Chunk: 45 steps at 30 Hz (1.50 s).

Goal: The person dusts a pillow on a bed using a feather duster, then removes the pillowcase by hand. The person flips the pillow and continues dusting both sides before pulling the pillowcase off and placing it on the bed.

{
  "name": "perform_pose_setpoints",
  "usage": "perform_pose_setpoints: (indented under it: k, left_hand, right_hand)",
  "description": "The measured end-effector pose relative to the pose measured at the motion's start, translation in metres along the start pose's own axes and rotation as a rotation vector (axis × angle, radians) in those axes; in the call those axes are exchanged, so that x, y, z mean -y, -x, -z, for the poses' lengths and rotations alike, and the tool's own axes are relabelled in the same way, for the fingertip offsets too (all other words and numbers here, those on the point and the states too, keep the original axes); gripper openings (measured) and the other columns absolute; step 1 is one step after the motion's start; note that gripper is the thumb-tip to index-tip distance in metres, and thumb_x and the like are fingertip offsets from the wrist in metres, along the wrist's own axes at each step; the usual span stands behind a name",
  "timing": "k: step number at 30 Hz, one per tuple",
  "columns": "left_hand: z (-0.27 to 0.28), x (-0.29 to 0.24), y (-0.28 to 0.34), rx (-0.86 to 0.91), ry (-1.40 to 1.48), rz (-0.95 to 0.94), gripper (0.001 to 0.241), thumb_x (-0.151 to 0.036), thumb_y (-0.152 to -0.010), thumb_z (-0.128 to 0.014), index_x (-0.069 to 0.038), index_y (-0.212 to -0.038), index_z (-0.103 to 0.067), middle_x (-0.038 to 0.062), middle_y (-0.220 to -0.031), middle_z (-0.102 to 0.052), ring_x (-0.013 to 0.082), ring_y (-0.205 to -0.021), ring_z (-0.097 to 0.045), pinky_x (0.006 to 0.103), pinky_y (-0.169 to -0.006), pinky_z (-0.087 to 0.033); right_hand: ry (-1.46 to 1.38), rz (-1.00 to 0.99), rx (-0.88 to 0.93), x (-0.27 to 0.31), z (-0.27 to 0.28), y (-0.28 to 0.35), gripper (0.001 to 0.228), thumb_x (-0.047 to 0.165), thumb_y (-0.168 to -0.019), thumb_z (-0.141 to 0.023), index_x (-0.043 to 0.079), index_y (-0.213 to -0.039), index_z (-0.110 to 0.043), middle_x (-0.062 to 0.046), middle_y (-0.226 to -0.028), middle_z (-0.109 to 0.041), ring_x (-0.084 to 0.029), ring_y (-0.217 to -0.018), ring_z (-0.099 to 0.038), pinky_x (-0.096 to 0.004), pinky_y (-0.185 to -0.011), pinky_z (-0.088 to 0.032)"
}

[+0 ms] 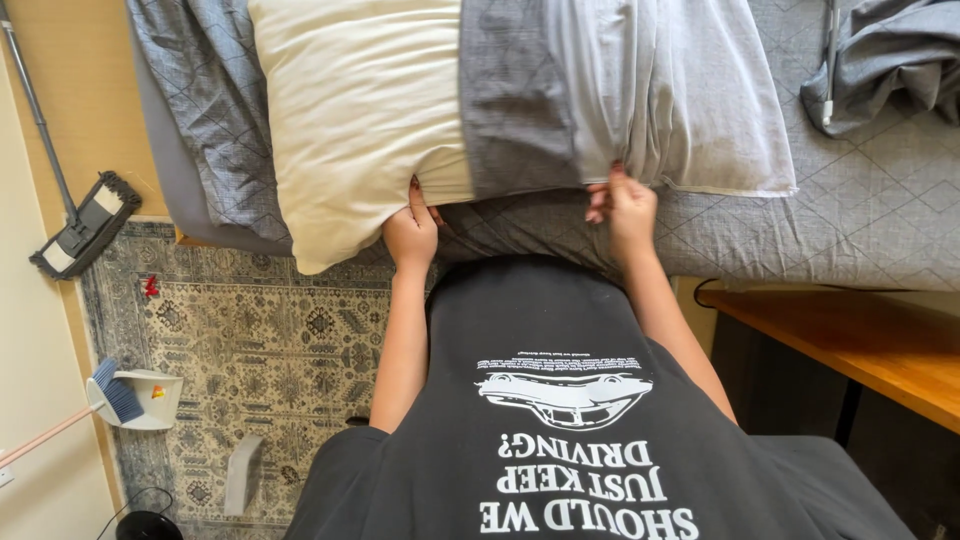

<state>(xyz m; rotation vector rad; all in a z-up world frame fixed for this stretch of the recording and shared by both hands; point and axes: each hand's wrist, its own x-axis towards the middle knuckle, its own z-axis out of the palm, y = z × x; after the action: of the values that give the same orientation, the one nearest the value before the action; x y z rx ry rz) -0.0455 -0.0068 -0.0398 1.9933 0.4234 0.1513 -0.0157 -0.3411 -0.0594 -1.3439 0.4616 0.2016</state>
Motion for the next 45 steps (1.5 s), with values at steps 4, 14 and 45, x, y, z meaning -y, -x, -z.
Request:
perform_pose_setpoints:
  k: [4,14,45]
  left_hand:
    - [0.031,0.011,-0.016,-0.027,-0.219,-0.099,0.053,-0.041,-0.114,-0.037,-0.005,-0.097,-0.073,0.000,-0.060,-0.065,0.0154,-0.052,-0.065,0.0314,-0.057,-0.054]
    - [0.034,0.060,0.058,0.185,-0.306,0.074,0.057,-0.033,-0.113,-0.036,-0.001,-0.084,-0.074,0.015,-0.074,-0.072,0.0332,-0.071,-0.070,0.0415,-0.071,-0.053]
    - [-0.156,-0.061,-0.359,0.476,-0.693,-0.025,0.056,-0.051,-0.104,-0.044,-0.008,-0.094,-0.078,0.019,-0.098,-0.074,0.0397,-0.098,-0.066,0.0509,-0.101,-0.040]
  right_hand:
    - [0.131,0.159,-0.127,0.051,0.055,-0.007,0.041,0.031,-0.111,-0.060,0.002,-0.082,-0.067,-0.006,-0.071,-0.066,-0.013,-0.053,-0.058,-0.028,-0.051,-0.050]
    - [0.604,-0.177,0.238,-0.011,0.097,0.024,0.047,0.032,-0.109,-0.054,-0.003,-0.084,-0.073,-0.011,-0.069,-0.069,-0.015,-0.059,-0.062,-0.033,-0.059,-0.051]
    - [1.112,0.452,-0.381,0.055,0.049,-0.424,0.060,0.046,-0.086,-0.084,-0.002,-0.119,-0.071,-0.028,-0.128,-0.064,-0.048,-0.114,-0.061,-0.056,-0.090,-0.049]
